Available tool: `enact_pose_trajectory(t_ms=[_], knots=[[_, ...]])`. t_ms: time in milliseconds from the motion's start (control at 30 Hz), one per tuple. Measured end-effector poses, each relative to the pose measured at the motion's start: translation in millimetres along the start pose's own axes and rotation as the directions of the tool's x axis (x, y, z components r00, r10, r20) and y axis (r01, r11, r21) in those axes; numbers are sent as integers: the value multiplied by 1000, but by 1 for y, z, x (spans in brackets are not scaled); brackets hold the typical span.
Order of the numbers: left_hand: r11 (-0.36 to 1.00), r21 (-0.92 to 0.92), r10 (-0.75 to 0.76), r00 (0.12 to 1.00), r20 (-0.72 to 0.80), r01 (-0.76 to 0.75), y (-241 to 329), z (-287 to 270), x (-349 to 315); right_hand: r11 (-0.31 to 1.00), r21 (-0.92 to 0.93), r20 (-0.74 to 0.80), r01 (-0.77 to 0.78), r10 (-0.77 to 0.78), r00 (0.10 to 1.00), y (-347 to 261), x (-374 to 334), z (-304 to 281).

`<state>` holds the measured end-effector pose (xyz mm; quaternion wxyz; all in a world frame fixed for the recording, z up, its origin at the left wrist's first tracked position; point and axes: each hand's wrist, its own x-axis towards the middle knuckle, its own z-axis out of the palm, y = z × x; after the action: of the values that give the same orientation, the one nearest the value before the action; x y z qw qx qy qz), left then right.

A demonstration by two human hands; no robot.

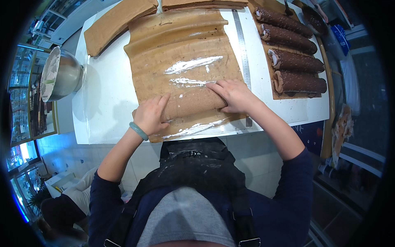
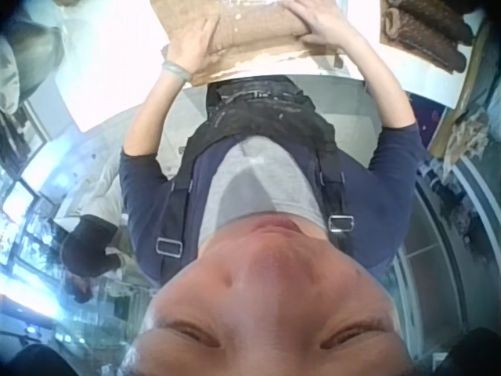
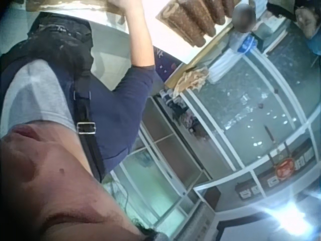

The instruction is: The person spreads white cream onto flat brown sheets using a spatula, then rolls each sheet into a cylindrical roll. The finished rolls are placed on a tray. The process is repeated for multiple sheets.

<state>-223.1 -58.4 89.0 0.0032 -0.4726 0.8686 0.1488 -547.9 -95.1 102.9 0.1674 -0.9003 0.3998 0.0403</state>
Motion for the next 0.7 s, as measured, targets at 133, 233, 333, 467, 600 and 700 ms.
enact_pose_trajectory(t_ms=[133, 233, 333, 467, 600, 700], knots=[[995, -56, 76, 981, -177, -87, 17, 10, 21, 984, -84, -323, 156, -175, 930, -19, 16, 19], [995, -92, 37, 994, -107, -47, 27, 24, 30, 995, -22, -203, 102, -104, 974, -32, 22, 36], [995, -96, 30, 991, -131, -42, 28, 33, 29, 995, -50, -202, 91, -99, 974, -32, 24, 46], [983, -183, -2, 995, -99, -16, 27, 24, 32, 996, 54, -165, 76, -66, 984, -26, 26, 38], [996, -24, 76, 967, -244, -84, 15, 5, 13, 996, 3, -142, 91, -90, 986, -26, 12, 14], [999, -46, 14, 999, -30, -15, -16, -3, -15, 997, 34, 28, -70, 69, 997, -14, -6, 2]])
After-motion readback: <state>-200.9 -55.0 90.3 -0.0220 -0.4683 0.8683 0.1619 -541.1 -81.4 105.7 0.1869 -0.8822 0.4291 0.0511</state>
